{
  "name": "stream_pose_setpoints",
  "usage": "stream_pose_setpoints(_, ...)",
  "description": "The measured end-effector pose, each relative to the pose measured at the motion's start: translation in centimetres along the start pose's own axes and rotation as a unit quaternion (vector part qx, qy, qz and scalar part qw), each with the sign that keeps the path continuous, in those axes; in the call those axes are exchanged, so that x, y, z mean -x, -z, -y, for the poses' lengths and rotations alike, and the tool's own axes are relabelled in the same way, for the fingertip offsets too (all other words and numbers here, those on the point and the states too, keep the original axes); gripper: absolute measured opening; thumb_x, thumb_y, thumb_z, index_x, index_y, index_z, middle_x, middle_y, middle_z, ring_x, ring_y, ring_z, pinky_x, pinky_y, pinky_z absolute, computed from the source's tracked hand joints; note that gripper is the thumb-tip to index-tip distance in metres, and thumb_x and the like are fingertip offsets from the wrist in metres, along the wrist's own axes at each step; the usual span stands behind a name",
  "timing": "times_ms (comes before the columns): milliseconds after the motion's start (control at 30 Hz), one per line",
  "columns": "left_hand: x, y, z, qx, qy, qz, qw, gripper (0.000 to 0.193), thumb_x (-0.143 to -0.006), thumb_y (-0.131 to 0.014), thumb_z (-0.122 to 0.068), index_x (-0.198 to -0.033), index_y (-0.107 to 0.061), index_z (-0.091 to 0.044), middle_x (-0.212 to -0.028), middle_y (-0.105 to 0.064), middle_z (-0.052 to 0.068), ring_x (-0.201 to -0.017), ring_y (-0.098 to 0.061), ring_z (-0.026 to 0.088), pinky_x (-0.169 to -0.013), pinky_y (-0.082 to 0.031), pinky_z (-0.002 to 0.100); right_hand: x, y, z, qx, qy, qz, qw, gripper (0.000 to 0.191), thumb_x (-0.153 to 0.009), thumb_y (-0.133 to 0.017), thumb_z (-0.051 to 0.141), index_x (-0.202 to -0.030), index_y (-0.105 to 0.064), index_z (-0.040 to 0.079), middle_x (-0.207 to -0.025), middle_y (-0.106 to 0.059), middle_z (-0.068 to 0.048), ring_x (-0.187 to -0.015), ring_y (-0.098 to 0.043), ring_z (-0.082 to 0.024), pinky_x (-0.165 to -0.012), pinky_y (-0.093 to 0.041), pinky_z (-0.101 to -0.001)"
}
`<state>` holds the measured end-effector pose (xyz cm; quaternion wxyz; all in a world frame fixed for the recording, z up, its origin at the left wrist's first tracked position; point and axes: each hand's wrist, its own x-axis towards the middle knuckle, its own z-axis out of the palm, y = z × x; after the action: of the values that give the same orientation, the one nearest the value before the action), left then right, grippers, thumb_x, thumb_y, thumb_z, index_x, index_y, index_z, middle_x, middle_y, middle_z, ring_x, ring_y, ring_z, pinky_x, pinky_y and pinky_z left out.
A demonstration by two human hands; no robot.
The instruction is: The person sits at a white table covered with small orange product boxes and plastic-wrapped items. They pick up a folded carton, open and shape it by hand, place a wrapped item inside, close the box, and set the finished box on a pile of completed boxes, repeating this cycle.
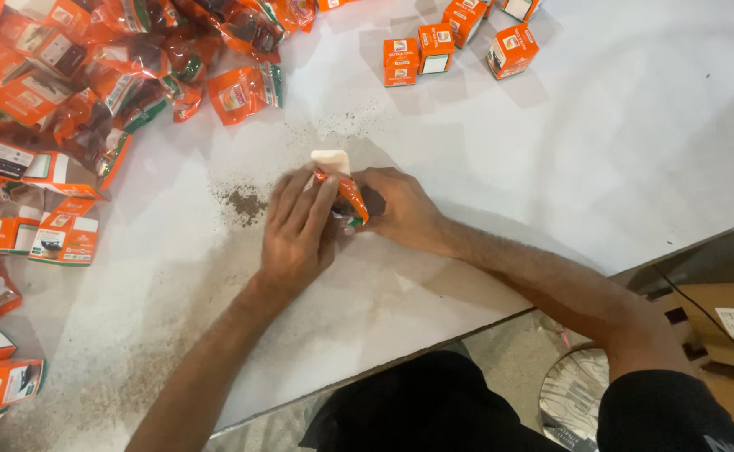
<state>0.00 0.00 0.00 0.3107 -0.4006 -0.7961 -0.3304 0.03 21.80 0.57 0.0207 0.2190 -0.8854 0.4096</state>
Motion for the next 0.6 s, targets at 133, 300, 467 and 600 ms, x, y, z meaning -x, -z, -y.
stream_pose_setpoints(133, 1.7, 0.6, 1.2, -0.027, 0.04, 0.077, 0.996, 0.036, -0.098, -0.076, -0.024, -0.125, -0.069, -0.001, -0.133, -0.057, 0.018, -0.144, -0.041, 0.045, -0.118, -0.032, 0.069, 0.1, -3.1, -0.4, -0.01, 0.028, -0.039, 0.999, 0.061, -0.077, -0.087, 0.02, -0.13, -0.06, 0.007, -0.117, -0.069, -0.014, -0.111, -0.064, -0.037, -0.095, -0.052, -0.0467)
stream_pose_setpoints(300, 2.0, 1.2, 0.4, -0.002, 0.102, 0.079, 0.992, 0.024, -0.098, -0.071, -0.024, -0.112, -0.076, -0.005, -0.155, -0.037, 0.029, -0.152, -0.02, 0.052, -0.117, -0.023, 0.074, 1.0, -3.8, 1.1, -0.018, 0.002, -0.034, 0.999, 0.062, -0.076, -0.088, 0.017, -0.129, -0.058, 0.005, -0.113, -0.068, -0.014, -0.108, -0.063, -0.038, -0.092, -0.051, -0.0471)
stream_pose_setpoints(467, 1.6, 0.0, 1.2, 0.01, 0.193, 0.162, 0.968, 0.021, -0.099, -0.066, -0.018, -0.114, -0.076, -0.007, -0.161, -0.034, 0.032, -0.154, -0.018, 0.055, -0.113, -0.022, 0.078, 1.1, -4.4, 1.6, 0.0, -0.013, -0.034, 0.999, 0.054, -0.078, -0.088, 0.017, -0.122, -0.06, 0.005, -0.111, -0.069, -0.013, -0.109, -0.064, -0.036, -0.092, -0.052, -0.0456)
stream_pose_setpoints(600, 1.4, -0.7, 1.0, 0.003, 0.226, 0.163, 0.961, 0.021, -0.095, -0.065, -0.013, -0.112, -0.074, -0.005, -0.157, -0.033, 0.037, -0.149, -0.02, 0.057, -0.107, -0.022, 0.076, 1.0, -4.1, 1.6, 0.007, -0.016, -0.039, 0.999, 0.056, -0.076, -0.088, 0.016, -0.122, -0.059, 0.004, -0.115, -0.068, -0.014, -0.11, -0.063, -0.037, -0.091, -0.052, -0.0461)
